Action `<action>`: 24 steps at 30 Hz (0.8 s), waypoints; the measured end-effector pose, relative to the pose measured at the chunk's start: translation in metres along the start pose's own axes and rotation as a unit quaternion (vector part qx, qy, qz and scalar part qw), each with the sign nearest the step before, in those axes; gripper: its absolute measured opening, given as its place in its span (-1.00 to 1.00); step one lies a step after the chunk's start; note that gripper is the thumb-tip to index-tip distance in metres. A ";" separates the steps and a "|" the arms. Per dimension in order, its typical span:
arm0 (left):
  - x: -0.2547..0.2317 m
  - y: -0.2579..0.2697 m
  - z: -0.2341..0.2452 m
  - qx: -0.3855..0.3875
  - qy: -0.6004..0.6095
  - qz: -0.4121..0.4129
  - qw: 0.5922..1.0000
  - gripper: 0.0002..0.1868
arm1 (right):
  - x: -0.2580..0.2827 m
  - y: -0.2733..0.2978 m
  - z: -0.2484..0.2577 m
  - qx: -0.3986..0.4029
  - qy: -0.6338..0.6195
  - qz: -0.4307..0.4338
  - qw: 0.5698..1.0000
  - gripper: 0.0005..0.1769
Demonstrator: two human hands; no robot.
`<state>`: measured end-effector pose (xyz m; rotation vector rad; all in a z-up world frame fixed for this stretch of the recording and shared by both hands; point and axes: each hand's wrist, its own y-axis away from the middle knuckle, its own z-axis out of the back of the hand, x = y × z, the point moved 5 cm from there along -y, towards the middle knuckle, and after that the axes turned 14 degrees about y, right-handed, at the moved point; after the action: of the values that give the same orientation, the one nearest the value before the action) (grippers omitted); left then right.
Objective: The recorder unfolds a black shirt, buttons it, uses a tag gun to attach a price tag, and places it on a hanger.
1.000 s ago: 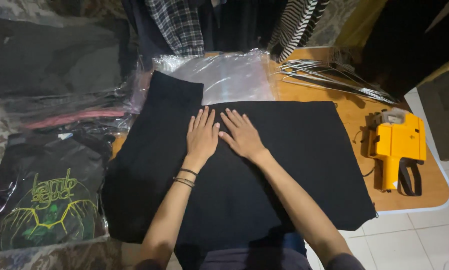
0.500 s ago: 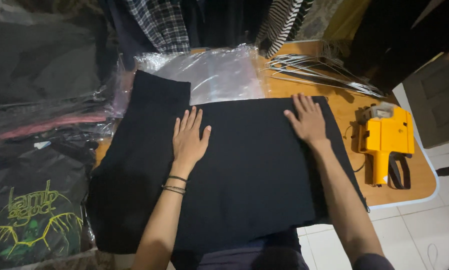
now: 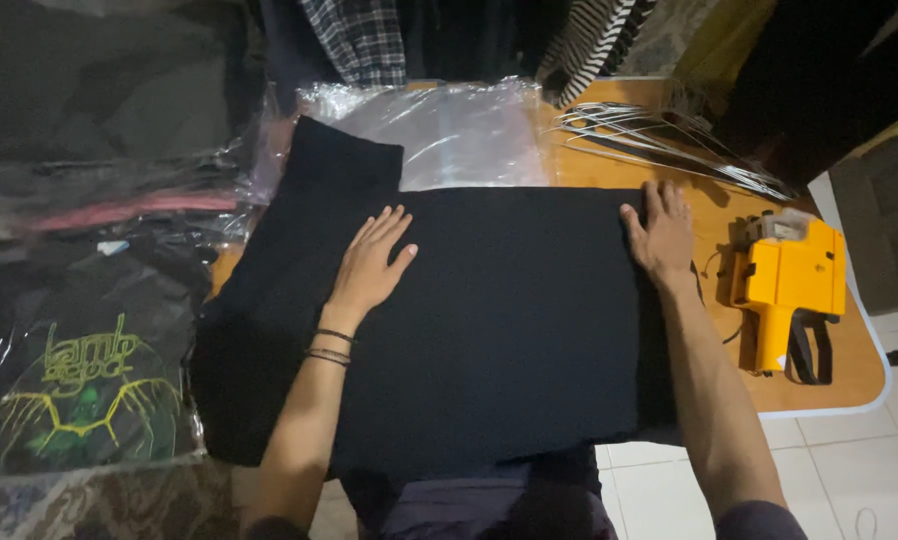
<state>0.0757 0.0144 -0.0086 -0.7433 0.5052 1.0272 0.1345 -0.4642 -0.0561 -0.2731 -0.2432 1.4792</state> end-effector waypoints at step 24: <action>-0.092 0.180 -0.006 -0.020 -0.157 0.128 0.979 -0.34 | 0.250 0.241 0.156 0.069 -0.100 0.229 0.966 -0.23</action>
<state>-0.1266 0.0129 -0.0055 -0.5453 0.3108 1.3716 -0.1239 -0.1929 0.0111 -0.0653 -0.2479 1.9778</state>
